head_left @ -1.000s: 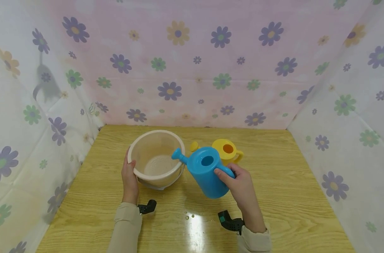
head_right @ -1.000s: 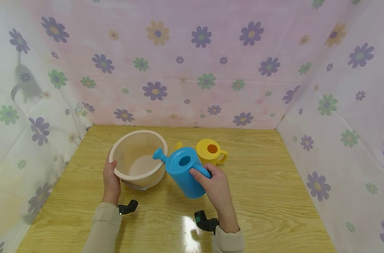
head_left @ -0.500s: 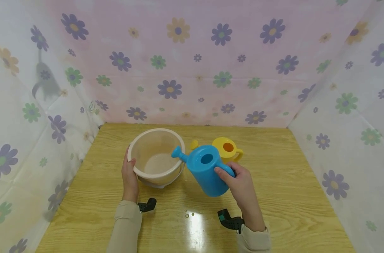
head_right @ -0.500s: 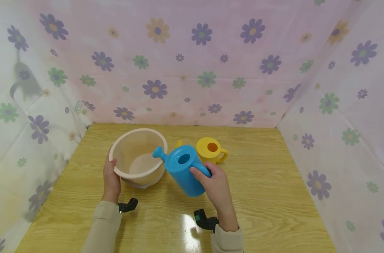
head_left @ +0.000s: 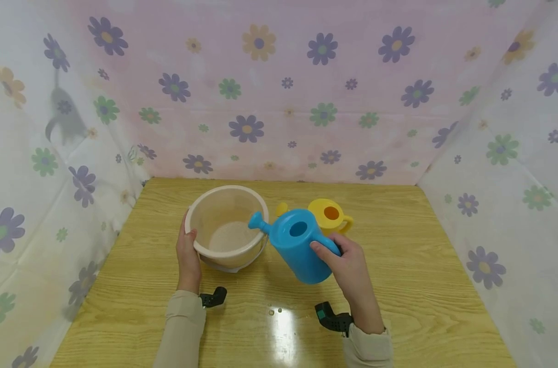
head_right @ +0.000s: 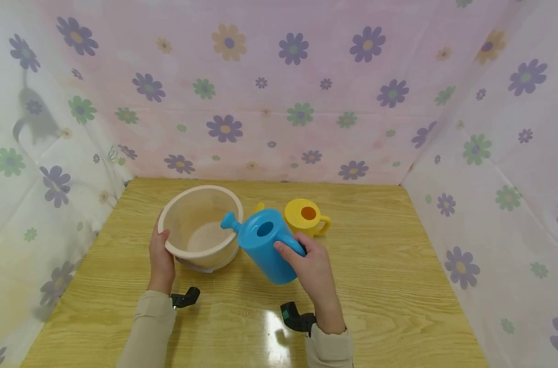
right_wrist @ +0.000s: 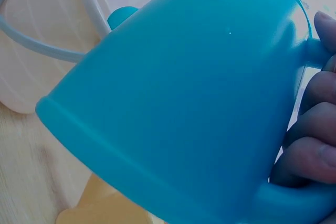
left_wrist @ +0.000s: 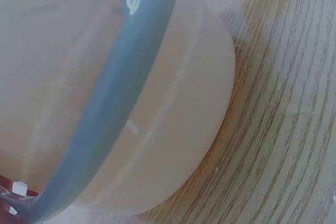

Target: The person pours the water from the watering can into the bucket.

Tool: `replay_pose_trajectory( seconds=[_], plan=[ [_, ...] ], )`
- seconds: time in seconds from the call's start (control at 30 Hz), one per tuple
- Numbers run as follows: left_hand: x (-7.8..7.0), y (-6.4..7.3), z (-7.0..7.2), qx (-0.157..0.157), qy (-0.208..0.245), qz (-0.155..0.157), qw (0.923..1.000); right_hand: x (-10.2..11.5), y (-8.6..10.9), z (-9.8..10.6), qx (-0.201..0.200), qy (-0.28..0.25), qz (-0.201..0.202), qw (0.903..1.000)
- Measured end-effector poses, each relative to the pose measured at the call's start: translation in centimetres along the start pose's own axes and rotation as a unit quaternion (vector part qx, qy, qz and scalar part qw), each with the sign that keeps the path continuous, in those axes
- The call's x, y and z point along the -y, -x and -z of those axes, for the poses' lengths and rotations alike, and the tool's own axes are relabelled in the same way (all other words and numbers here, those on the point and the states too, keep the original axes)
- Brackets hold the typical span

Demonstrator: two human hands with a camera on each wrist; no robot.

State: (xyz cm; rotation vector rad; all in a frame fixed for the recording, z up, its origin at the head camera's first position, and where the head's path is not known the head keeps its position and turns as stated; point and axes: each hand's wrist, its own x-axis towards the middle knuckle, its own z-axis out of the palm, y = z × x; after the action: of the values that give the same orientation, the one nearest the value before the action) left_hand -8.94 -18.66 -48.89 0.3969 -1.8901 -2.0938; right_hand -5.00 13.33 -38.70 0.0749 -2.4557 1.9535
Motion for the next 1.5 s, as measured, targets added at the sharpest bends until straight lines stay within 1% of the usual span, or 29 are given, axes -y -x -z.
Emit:
replay_pose_trajectory(
  seconds=[0.1, 0.3, 0.63, 0.83, 1.13, 1.33, 1.5],
  plan=[
    [0.15, -0.14, -0.01, 0.0, -0.001, 0.0, 1.0, -0.04, -0.08, -0.01, 0.0, -0.005, 0.002, 1.0],
    [0.24, 0.01, 0.28, 0.003, -0.005, 0.006, 1.0, -0.01, -0.09, -0.33, -0.001, -0.002, 0.009, 1.0],
    [0.18, 0.04, 0.18, 0.002, -0.002, 0.015, 0.9999, -0.22, 0.02, -0.6, -0.02, 0.021, 0.017, 0.9994],
    [0.34, 0.04, 0.25, 0.0, 0.0, 0.011, 0.9999, -0.14, 0.1, -0.8, -0.036, 0.034, 0.014, 0.9987],
    [0.35, -0.1, -0.08, -0.002, 0.0, -0.001, 1.0, -0.28, -0.06, -0.72, -0.045, 0.053, 0.023, 0.9973],
    [0.2, 0.04, -0.05, -0.002, -0.002, -0.001, 1.0, -0.31, -0.12, -0.75, -0.046, 0.058, 0.038, 0.9965],
    [0.25, 0.32, 0.18, 0.001, 0.007, 0.005, 1.0, -0.51, 0.06, -0.93, -0.05, 0.063, 0.044, 0.9958]
  ],
)
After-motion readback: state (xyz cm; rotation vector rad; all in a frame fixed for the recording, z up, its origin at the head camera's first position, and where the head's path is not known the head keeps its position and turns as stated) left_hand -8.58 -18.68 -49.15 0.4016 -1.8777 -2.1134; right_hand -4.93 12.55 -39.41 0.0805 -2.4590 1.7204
